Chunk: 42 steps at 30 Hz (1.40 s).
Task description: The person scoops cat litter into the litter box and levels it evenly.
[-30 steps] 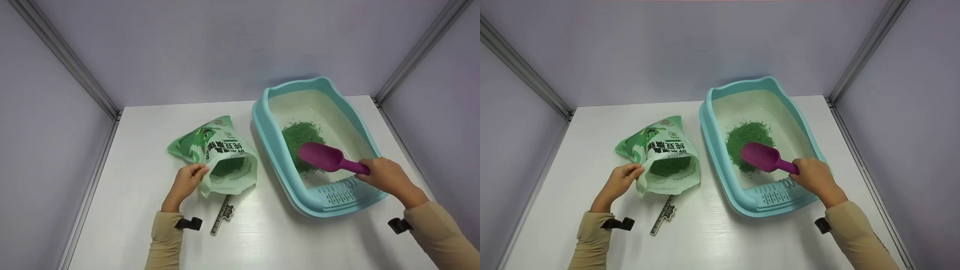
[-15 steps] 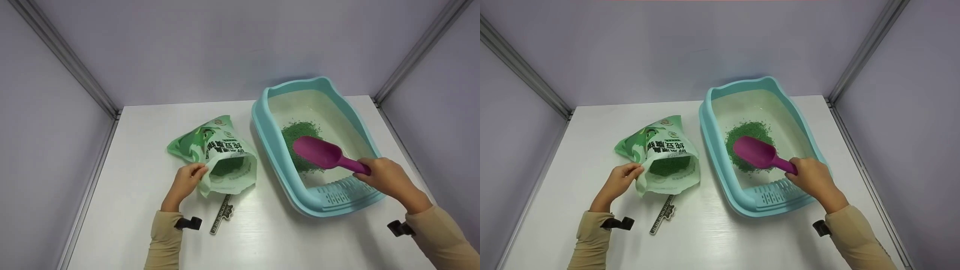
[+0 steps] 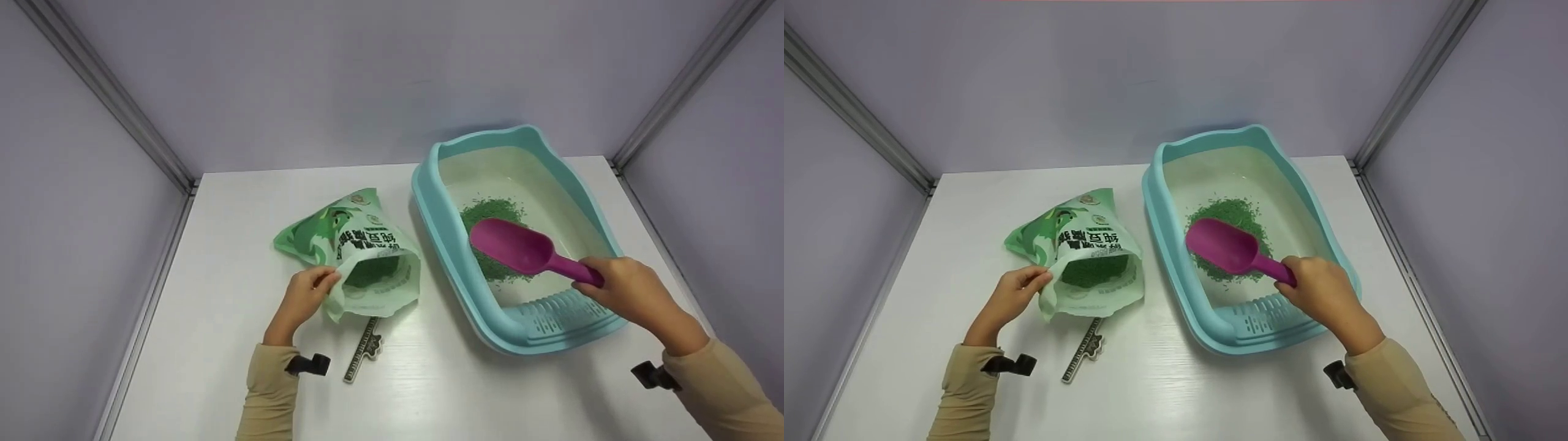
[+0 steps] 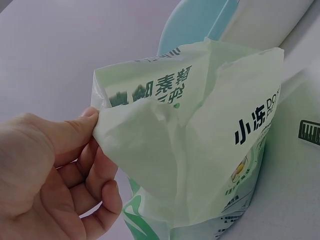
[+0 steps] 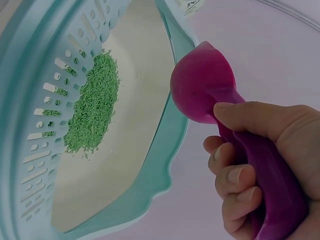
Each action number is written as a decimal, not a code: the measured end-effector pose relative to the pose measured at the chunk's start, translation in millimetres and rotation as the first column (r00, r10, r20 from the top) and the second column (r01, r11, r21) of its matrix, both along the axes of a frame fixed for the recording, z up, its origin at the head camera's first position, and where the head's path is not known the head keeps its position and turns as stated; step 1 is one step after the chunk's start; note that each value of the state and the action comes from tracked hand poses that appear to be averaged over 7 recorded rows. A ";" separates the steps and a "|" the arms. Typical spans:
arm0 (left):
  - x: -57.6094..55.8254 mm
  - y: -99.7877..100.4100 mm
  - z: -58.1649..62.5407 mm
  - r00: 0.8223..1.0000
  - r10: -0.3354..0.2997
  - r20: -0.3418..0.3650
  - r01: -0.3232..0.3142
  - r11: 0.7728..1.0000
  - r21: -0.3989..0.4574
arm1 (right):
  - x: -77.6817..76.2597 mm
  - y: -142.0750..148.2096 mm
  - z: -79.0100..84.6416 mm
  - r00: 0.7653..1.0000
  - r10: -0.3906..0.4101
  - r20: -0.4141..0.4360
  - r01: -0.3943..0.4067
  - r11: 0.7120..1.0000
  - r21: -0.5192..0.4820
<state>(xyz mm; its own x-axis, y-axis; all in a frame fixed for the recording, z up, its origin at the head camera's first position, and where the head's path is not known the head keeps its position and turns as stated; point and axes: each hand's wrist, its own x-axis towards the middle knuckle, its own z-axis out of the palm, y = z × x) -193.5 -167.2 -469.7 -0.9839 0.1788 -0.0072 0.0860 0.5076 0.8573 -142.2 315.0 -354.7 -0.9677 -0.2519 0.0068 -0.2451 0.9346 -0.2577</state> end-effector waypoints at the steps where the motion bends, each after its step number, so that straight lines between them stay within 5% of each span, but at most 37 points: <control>1: 0.0 0.0 0.1 1.000 0.000 0.002 0.000 1.000 -0.003 | 0.5 -1.1 0.6 1.000 0.002 -0.007 -0.002 1.000 -0.003; 24: 0.0 -0.9 -0.9 1.000 -0.005 0.015 0.005 1.000 -0.009 | 8.3 -37.3 -1.8 0.989 0.107 -0.106 -0.114 0.992 -0.061; 42: -0.6 0.2 -3.1 1.000 0.009 0.001 -0.009 1.000 0.003 | 14.6 -64.2 -20.1 0.988 0.145 -0.049 -0.150 0.982 -0.113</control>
